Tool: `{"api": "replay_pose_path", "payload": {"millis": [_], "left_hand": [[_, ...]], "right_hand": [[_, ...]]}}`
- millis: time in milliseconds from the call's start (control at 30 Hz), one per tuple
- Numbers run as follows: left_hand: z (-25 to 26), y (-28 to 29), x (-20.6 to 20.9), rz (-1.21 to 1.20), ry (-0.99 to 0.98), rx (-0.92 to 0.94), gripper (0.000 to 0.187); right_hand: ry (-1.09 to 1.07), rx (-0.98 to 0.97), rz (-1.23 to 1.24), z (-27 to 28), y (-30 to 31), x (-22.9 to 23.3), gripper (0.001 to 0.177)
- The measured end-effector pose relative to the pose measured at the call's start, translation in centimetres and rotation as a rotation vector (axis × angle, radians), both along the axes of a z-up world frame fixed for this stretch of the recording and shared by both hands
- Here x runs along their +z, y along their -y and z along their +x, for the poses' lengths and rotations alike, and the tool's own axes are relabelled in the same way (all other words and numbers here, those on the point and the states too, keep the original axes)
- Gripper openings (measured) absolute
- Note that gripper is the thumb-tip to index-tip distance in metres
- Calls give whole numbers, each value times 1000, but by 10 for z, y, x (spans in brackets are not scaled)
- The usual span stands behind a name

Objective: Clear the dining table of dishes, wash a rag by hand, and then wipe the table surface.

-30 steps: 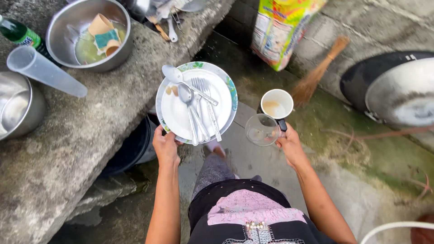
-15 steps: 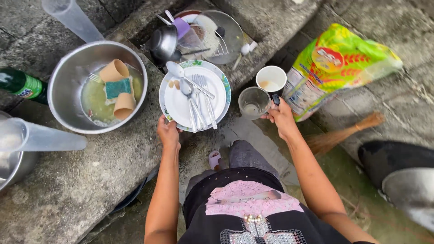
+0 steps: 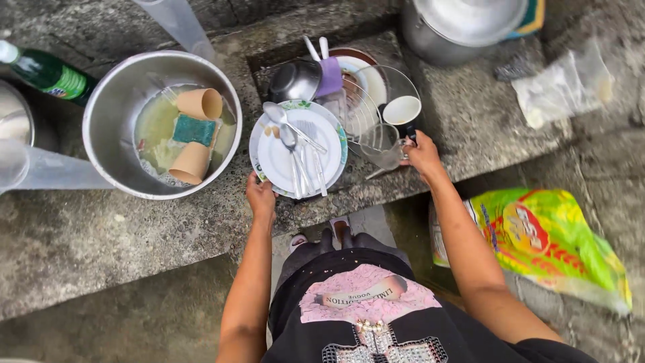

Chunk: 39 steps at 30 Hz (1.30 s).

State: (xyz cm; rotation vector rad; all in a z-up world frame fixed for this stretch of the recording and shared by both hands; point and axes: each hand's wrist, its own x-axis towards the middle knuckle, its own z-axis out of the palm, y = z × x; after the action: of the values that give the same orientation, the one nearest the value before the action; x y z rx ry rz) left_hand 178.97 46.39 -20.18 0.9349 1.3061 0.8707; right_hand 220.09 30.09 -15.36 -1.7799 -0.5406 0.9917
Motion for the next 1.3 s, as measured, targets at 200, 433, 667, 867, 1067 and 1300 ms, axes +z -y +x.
{"api": "replay_pose_path", "payload": {"millis": [200,433,667,867,1067,1300], "left_hand": [[8,7,-7,148,-399,58,44],[14,5,17,245,-791,-7,47],[18,11,33,249,-702,22,52],[15,22,60,287,-622,115,46],[-37,47,71,278,-531,133,39],[-174,100,90,259,-276,186,36]], "right_hand": [[-40,63,-22,9,-35,22,16],[34,57,-76,0,-39,17,13],[-5,-3,-50,-20,-16,-10,32],[-30,19,-98,-27,-8,-25,55],[711,154,-162,-86,-16,49,98],[819,473,479,-260,-90,125,71]]}}
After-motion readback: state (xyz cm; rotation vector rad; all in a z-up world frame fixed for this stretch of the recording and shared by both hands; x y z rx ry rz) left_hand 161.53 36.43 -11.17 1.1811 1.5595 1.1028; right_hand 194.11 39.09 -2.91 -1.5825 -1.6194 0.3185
